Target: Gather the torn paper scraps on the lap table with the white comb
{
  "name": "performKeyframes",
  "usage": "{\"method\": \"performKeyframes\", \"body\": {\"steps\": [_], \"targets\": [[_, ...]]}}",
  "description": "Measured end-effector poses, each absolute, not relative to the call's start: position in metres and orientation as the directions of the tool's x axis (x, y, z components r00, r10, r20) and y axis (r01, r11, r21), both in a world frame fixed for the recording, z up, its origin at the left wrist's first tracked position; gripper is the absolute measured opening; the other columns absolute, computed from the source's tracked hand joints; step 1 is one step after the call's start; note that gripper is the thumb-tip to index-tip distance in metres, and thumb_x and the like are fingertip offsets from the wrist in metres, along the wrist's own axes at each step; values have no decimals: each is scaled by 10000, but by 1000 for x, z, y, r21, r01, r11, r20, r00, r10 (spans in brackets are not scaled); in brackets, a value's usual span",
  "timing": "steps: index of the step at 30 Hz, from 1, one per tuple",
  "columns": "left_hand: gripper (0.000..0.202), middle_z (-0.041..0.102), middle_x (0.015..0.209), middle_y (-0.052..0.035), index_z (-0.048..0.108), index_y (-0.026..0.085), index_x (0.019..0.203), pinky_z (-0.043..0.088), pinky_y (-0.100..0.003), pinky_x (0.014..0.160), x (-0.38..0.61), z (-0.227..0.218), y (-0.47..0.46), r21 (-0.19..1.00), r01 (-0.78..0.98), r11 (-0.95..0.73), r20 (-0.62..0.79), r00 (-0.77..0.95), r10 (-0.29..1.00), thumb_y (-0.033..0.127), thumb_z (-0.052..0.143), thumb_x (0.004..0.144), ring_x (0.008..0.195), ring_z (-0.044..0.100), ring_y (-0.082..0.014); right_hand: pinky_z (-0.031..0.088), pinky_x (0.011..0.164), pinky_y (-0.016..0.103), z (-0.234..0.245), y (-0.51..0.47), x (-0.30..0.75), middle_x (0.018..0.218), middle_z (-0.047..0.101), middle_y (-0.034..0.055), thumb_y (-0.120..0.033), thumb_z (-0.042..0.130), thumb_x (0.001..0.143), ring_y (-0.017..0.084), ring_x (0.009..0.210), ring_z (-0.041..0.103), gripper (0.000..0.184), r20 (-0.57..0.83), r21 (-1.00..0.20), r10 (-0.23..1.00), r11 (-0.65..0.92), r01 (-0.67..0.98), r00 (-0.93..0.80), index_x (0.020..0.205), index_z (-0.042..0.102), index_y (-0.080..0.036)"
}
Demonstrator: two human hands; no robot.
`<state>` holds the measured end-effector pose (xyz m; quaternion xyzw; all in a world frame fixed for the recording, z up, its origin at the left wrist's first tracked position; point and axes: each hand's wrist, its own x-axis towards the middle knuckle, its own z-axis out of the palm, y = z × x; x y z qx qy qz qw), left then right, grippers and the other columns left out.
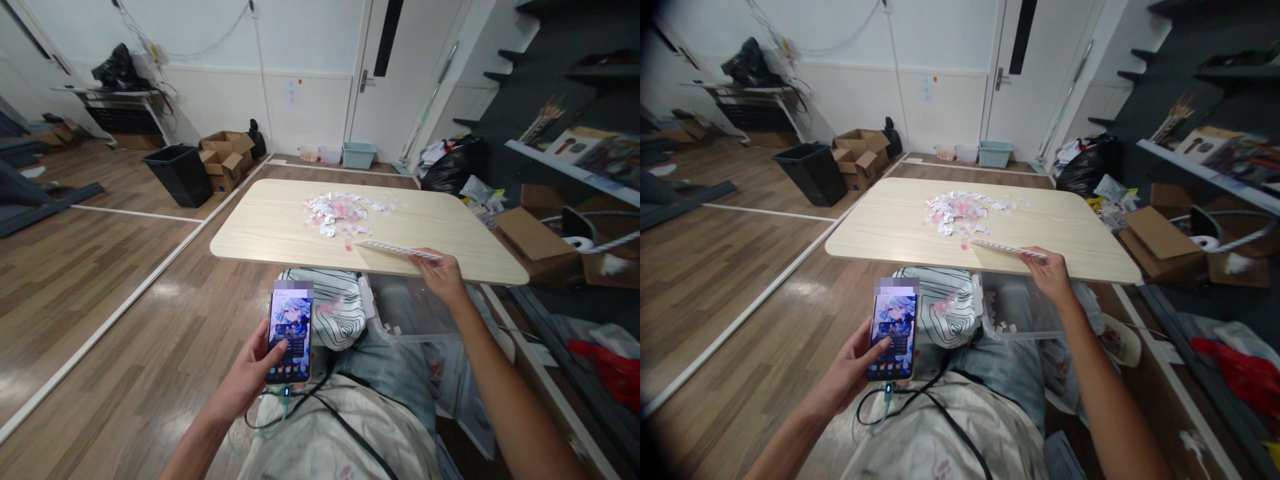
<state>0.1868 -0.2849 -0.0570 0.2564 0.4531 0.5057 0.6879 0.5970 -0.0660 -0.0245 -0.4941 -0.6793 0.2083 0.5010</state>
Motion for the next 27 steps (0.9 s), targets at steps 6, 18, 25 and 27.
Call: {"method": "performKeyframes", "body": {"steps": [6, 18, 25, 27], "targets": [[832, 885, 1441, -153, 740, 250, 1528, 772, -374, 828, 197, -41, -287, 828, -443, 344, -370, 28, 928, 447, 1135, 822, 1095, 919, -361, 722, 740, 425, -30, -62, 599, 850, 835, 100, -923, 900, 822, 297, 816, 812, 682, 467, -790, 884, 411, 455, 12, 863, 852, -244], [745, 942, 1174, -136, 815, 188, 1385, 754, -349, 720, 200, -52, -285, 808, -442, 389, -442, -21, 897, 544, 1127, 809, 888, 938, -331, 713, 718, 414, -30, -64, 599, 837, 828, 93, -880, 916, 840, 283, 787, 799, 640, 480, -783, 877, 420, 459, 16, 851, 849, -243], [677, 931, 953, -83, 808, 181, 1247, 744, -345, 607, 202, -60, -280, 784, -486, 386, -507, -141, 850, 536, 1135, 772, 708, 909, -307, 667, 668, 386, -28, -64, 600, 789, 787, 81, -942, 863, 862, 264, 750, 758, 707, 480, -763, 877, 425, 486, -14, 850, 829, -235], [673, 937, 994, -90, 807, 186, 1319, 735, -345, 594, 201, -62, -282, 763, -526, 376, -535, -185, 824, 534, 1089, 817, 738, 918, -317, 662, 673, 387, -27, -64, 601, 782, 774, 82, -945, 848, 875, 259, 743, 748, 716, 480, -755, 877, 425, 498, -22, 855, 823, -229]]}}
